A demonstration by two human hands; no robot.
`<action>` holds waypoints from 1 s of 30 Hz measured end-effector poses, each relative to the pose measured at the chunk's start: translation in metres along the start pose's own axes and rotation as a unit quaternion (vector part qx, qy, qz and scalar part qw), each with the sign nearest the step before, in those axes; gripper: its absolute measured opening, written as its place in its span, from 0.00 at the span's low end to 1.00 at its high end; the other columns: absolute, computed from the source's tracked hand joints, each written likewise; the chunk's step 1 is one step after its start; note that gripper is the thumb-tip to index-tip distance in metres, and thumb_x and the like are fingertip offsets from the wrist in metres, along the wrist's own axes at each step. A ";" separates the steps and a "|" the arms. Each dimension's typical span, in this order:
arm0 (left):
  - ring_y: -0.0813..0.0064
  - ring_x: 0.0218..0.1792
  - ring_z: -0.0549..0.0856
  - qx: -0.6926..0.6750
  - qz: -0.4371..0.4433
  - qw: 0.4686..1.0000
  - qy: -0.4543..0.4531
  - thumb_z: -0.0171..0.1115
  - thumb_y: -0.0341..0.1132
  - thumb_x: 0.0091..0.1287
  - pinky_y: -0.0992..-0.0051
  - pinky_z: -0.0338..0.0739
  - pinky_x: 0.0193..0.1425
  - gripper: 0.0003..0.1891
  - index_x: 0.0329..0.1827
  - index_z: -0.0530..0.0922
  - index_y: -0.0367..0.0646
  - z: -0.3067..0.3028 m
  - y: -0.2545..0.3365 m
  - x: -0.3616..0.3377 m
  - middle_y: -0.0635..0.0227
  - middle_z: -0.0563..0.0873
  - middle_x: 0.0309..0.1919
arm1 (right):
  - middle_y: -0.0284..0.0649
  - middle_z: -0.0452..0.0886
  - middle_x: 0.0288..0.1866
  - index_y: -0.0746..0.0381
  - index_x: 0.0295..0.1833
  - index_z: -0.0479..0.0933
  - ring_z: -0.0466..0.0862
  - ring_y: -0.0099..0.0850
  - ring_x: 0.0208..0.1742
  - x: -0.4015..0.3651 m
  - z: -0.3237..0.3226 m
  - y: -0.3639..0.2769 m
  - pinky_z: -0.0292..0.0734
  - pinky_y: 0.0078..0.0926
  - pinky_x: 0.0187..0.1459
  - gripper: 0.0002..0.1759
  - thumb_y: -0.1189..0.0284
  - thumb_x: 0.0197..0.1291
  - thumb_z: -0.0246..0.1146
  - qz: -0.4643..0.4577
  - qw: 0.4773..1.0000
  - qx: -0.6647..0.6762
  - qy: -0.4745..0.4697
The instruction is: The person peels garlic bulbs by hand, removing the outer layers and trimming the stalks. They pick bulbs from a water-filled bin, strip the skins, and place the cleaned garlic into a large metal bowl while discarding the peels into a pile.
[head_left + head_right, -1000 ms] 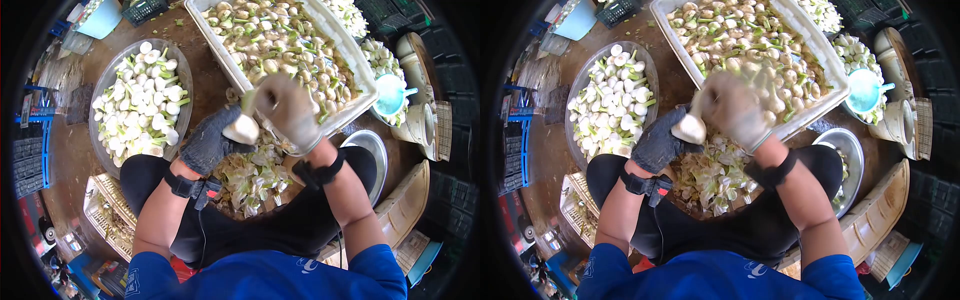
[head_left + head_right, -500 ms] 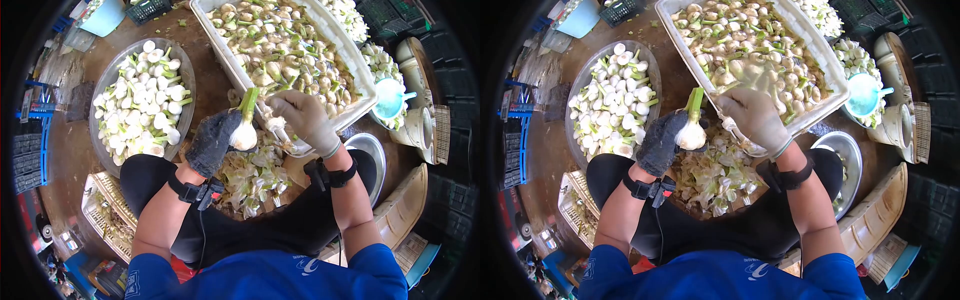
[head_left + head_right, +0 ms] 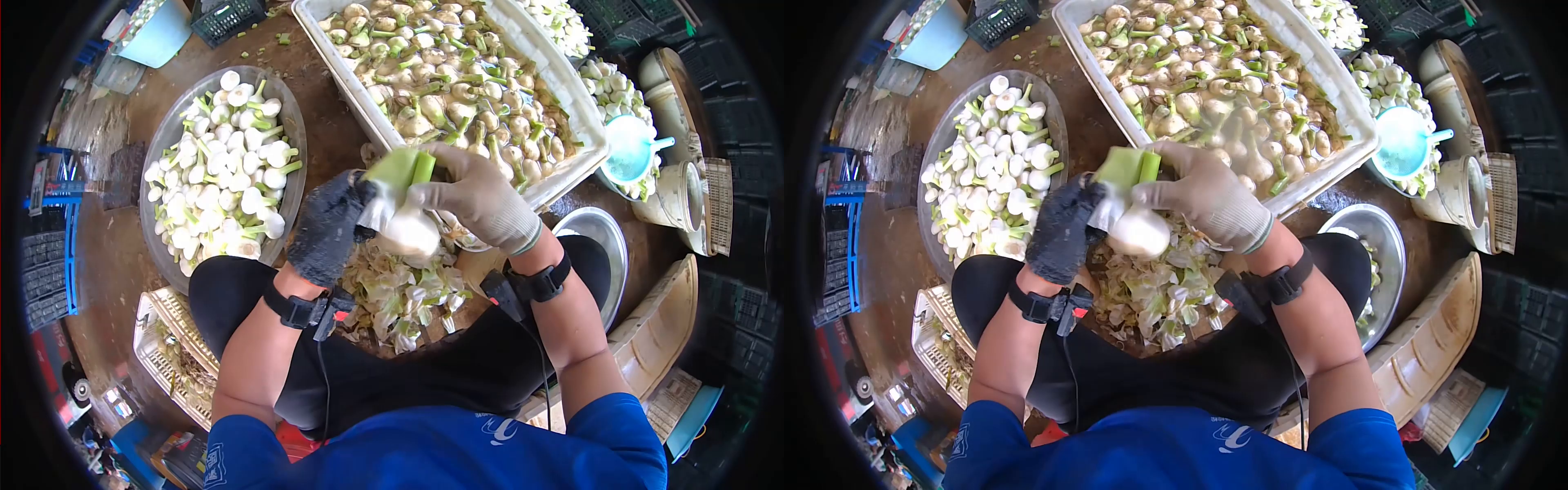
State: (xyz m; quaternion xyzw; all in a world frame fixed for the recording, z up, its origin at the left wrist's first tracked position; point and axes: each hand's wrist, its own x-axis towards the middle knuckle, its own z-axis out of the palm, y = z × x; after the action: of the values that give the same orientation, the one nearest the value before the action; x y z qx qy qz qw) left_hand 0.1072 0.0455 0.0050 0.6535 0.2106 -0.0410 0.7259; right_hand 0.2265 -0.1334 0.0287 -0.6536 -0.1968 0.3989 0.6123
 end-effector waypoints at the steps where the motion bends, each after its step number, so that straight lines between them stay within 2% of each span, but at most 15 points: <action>1: 0.84 0.36 0.81 -0.064 0.004 0.998 0.024 0.59 0.42 0.73 0.82 0.77 0.39 0.14 0.51 0.79 0.40 0.000 0.006 -0.003 0.72 0.84 0.38 | 0.37 0.84 0.43 0.68 0.55 0.75 0.82 0.23 0.46 0.002 -0.004 0.010 0.77 0.22 0.51 0.21 0.73 0.57 0.70 -0.040 0.998 0.053 0.009; 2: 0.84 0.34 0.82 -0.128 0.009 0.991 0.047 0.59 0.46 0.73 0.85 0.77 0.34 0.15 0.51 0.79 0.43 0.001 0.009 -0.004 0.73 0.83 0.37 | 0.38 0.83 0.46 0.68 0.56 0.75 0.81 0.25 0.50 0.002 -0.001 0.000 0.75 0.23 0.56 0.17 0.80 0.60 0.64 -0.082 0.993 0.080 0.040; 3: 0.81 0.36 0.83 -0.023 0.129 0.989 0.062 0.58 0.44 0.74 0.83 0.78 0.33 0.15 0.54 0.77 0.44 -0.007 0.002 -0.001 0.70 0.84 0.40 | 0.40 0.82 0.49 0.68 0.57 0.73 0.80 0.27 0.53 0.003 -0.007 0.000 0.73 0.24 0.59 0.16 0.83 0.63 0.59 -0.088 0.986 0.112 0.082; 5: 0.74 0.41 0.84 -0.090 0.057 0.993 0.053 0.54 0.37 0.75 0.74 0.82 0.44 0.12 0.53 0.75 0.38 -0.024 0.010 -0.005 0.63 0.83 0.44 | 0.42 0.82 0.50 0.70 0.58 0.71 0.81 0.29 0.54 0.004 -0.022 -0.011 0.74 0.25 0.60 0.18 0.82 0.63 0.58 -0.129 0.974 0.132 0.130; 6: 0.69 0.42 0.85 -0.334 0.043 0.936 -0.105 0.54 0.37 0.74 0.71 0.82 0.48 0.15 0.56 0.74 0.36 -0.032 0.006 -0.003 0.61 0.83 0.45 | 0.43 0.81 0.52 0.71 0.59 0.70 0.81 0.31 0.55 0.005 -0.033 -0.012 0.73 0.26 0.60 0.18 0.82 0.62 0.56 -0.131 0.974 0.056 0.174; 9: 0.70 0.43 0.85 0.112 0.064 0.962 -0.239 0.61 0.33 0.70 0.69 0.81 0.49 0.11 0.50 0.79 0.36 -0.019 -0.003 -0.016 0.60 0.84 0.46 | 0.43 0.82 0.52 0.72 0.59 0.71 0.80 0.30 0.57 0.005 -0.043 -0.013 0.73 0.27 0.60 0.19 0.80 0.62 0.58 -0.170 0.961 0.117 0.182; 10: 0.70 0.43 0.85 0.112 0.064 0.963 -0.237 0.61 0.33 0.70 0.69 0.81 0.49 0.11 0.50 0.79 0.36 -0.014 -0.010 -0.014 0.60 0.84 0.46 | 0.43 0.82 0.52 0.72 0.59 0.71 0.80 0.30 0.57 0.004 -0.041 -0.016 0.73 0.27 0.60 0.19 0.80 0.62 0.58 -0.170 0.962 0.117 0.180; 12: 0.72 0.43 0.84 0.445 0.257 0.841 -0.169 0.62 0.27 0.67 0.72 0.81 0.48 0.07 0.46 0.81 0.37 -0.002 -0.029 -0.012 0.62 0.84 0.47 | 0.43 0.81 0.53 0.72 0.59 0.70 0.80 0.31 0.57 0.002 -0.034 -0.022 0.73 0.27 0.61 0.19 0.79 0.62 0.59 -0.161 0.968 0.121 0.147; 13: 0.72 0.43 0.84 0.447 0.252 0.842 -0.166 0.62 0.27 0.67 0.72 0.81 0.48 0.07 0.46 0.81 0.37 0.001 -0.029 -0.012 0.62 0.84 0.47 | 0.43 0.81 0.53 0.72 0.59 0.70 0.80 0.31 0.57 0.002 -0.031 -0.022 0.73 0.27 0.61 0.19 0.79 0.62 0.59 -0.158 0.969 0.125 0.143; 15: 0.76 0.42 0.83 0.048 0.152 0.987 -0.027 0.64 0.23 0.64 0.76 0.81 0.46 0.08 0.45 0.81 0.38 0.005 -0.009 -0.006 0.65 0.83 0.43 | 0.43 0.81 0.53 0.72 0.58 0.71 0.80 0.30 0.56 0.001 -0.024 -0.020 0.73 0.27 0.61 0.19 0.79 0.62 0.61 -0.175 0.973 0.107 0.109; 16: 0.76 0.42 0.83 0.052 0.151 0.987 -0.024 0.64 0.23 0.64 0.76 0.81 0.46 0.08 0.45 0.81 0.38 0.005 -0.002 -0.001 0.65 0.83 0.43 | 0.43 0.80 0.57 0.69 0.61 0.70 0.79 0.30 0.60 -0.002 -0.023 -0.025 0.72 0.27 0.64 0.23 0.73 0.63 0.66 -0.146 0.982 0.080 0.088; 18: 0.78 0.41 0.82 0.170 0.355 0.915 0.085 0.66 0.19 0.60 0.78 0.81 0.44 0.10 0.44 0.81 0.39 0.006 0.006 0.005 0.67 0.82 0.39 | 0.44 0.81 0.55 0.69 0.59 0.71 0.80 0.31 0.57 0.001 -0.013 -0.024 0.73 0.28 0.62 0.20 0.76 0.63 0.64 -0.159 0.982 0.051 0.085; 25: 0.75 0.39 0.81 0.136 0.330 0.931 0.075 0.64 0.16 0.58 0.76 0.81 0.44 0.10 0.40 0.80 0.38 0.005 0.003 0.008 0.67 0.80 0.37 | 0.47 0.81 0.54 0.70 0.54 0.71 0.82 0.33 0.55 0.001 0.006 -0.023 0.77 0.30 0.59 0.13 0.82 0.64 0.60 -0.155 0.978 0.095 0.104; 28: 0.69 0.37 0.81 0.263 0.391 0.879 0.071 0.61 0.15 0.59 0.73 0.79 0.41 0.09 0.39 0.78 0.38 0.004 -0.001 0.012 0.65 0.78 0.35 | 0.47 0.82 0.52 0.70 0.53 0.72 0.83 0.33 0.54 0.001 0.004 -0.020 0.78 0.31 0.58 0.13 0.79 0.65 0.61 -0.147 0.980 0.063 0.116; 30: 0.54 0.33 0.80 0.301 0.394 0.864 0.086 0.59 0.25 0.63 0.61 0.77 0.39 0.04 0.40 0.79 0.41 0.007 -0.001 0.011 0.60 0.79 0.31 | 0.46 0.82 0.51 0.70 0.54 0.72 0.83 0.33 0.53 0.001 -0.002 -0.016 0.79 0.30 0.57 0.14 0.77 0.65 0.62 -0.146 0.981 0.017 0.124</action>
State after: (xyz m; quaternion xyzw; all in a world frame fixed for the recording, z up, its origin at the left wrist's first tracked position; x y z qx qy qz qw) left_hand 0.1184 0.0408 0.0011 0.8695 -0.0256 0.2434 0.4290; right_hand 0.2325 -0.1308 0.0439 -0.6516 -0.2061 0.2244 0.6946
